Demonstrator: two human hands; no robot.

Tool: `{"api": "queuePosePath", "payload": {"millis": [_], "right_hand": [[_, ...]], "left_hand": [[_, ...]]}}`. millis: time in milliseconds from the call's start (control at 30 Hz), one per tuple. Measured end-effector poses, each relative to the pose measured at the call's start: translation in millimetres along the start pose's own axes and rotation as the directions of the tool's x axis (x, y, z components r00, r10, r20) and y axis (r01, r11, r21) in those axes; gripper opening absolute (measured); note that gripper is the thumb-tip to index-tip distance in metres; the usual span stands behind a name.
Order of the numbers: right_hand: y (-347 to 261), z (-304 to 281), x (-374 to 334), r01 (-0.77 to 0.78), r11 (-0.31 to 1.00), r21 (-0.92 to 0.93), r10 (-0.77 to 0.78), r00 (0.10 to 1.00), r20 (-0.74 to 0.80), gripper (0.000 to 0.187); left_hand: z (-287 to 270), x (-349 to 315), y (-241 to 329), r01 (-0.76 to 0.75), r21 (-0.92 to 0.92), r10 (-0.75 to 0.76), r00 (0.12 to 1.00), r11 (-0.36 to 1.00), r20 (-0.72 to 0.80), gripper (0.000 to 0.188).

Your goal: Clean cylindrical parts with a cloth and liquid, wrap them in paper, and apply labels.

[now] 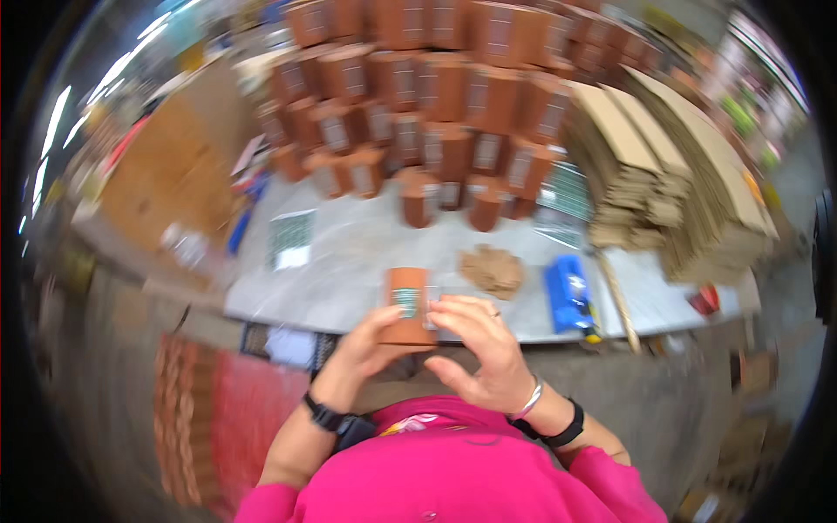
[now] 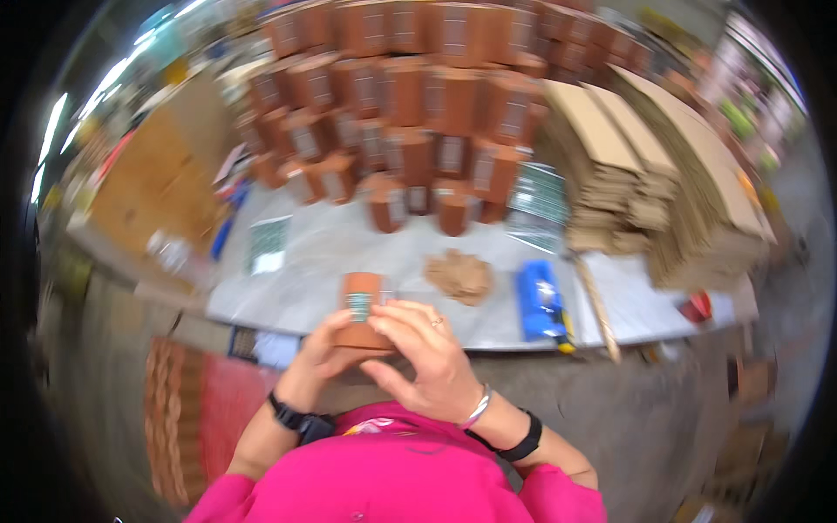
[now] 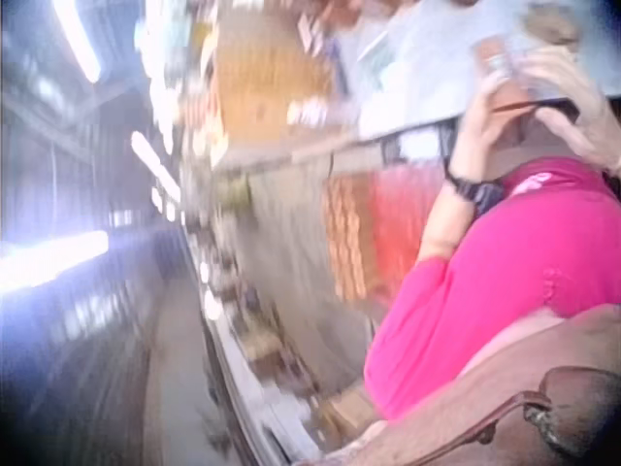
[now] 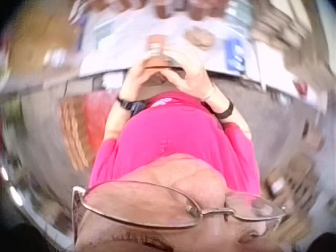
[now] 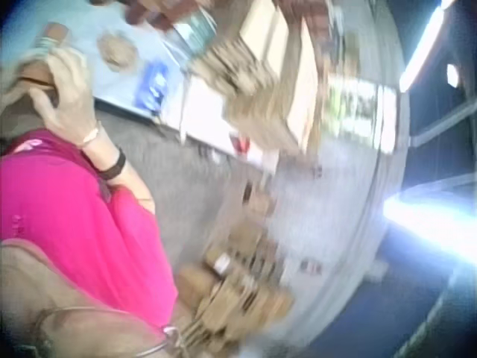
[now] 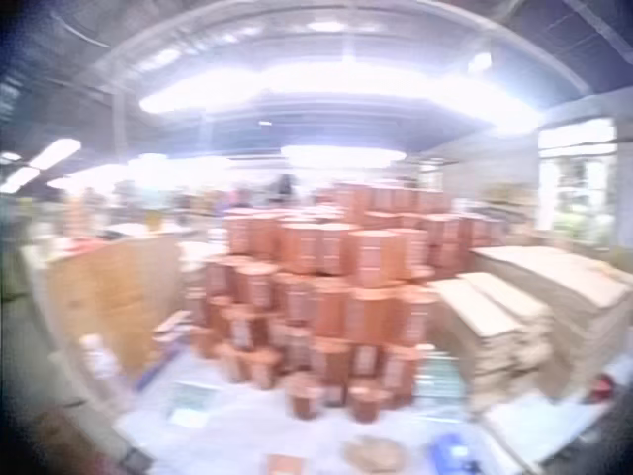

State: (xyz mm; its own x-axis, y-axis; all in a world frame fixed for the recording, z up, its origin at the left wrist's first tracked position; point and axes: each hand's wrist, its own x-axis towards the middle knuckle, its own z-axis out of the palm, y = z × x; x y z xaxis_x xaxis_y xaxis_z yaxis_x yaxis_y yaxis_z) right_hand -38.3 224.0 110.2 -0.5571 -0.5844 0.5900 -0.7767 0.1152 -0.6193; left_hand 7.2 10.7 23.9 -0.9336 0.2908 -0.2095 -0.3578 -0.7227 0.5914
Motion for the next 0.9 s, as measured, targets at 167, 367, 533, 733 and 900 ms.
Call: {"api": "queuePosePath", "payload": {"millis": [167, 367, 533, 733, 900], "right_hand": [[21, -146, -55, -0.4, 0.75, -0.527, 0.183, 0.891, -0.417, 0.035], [102, -290, -40, -0.432, 0.412, -0.802, 0.006, 0.882, -0.472, 0.047], [185, -349, 47, -0.607, 0.191, -0.771, 0.246, 0.79, -0.561, 0.074], [248, -366, 92, -0.752, 0.086, -0.654, 0.624, 0.552, -0.553, 0.09], [265, -386, 77, -0.632, 0.323, -0.705, 0.647, 0.691, -0.323, 0.077]], "left_hand": [[-23, 17, 10, -0.041, 0.032, 0.045, 0.99, 0.999, -0.132, 0.064], [-31, 32, 7, -0.126, 0.085, 0.142, 0.968, 0.988, -0.207, 0.064], [-31, 37, 1, -0.163, 0.193, 0.201, 0.96, 0.967, -0.197, 0.066], [-39, 16, 7, -0.213, 0.133, 0.237, 0.948, 0.968, -0.211, 0.063], [-67, 28, -14, -0.142, 0.092, 0.154, 0.978, 0.986, -0.139, 0.054]]}}
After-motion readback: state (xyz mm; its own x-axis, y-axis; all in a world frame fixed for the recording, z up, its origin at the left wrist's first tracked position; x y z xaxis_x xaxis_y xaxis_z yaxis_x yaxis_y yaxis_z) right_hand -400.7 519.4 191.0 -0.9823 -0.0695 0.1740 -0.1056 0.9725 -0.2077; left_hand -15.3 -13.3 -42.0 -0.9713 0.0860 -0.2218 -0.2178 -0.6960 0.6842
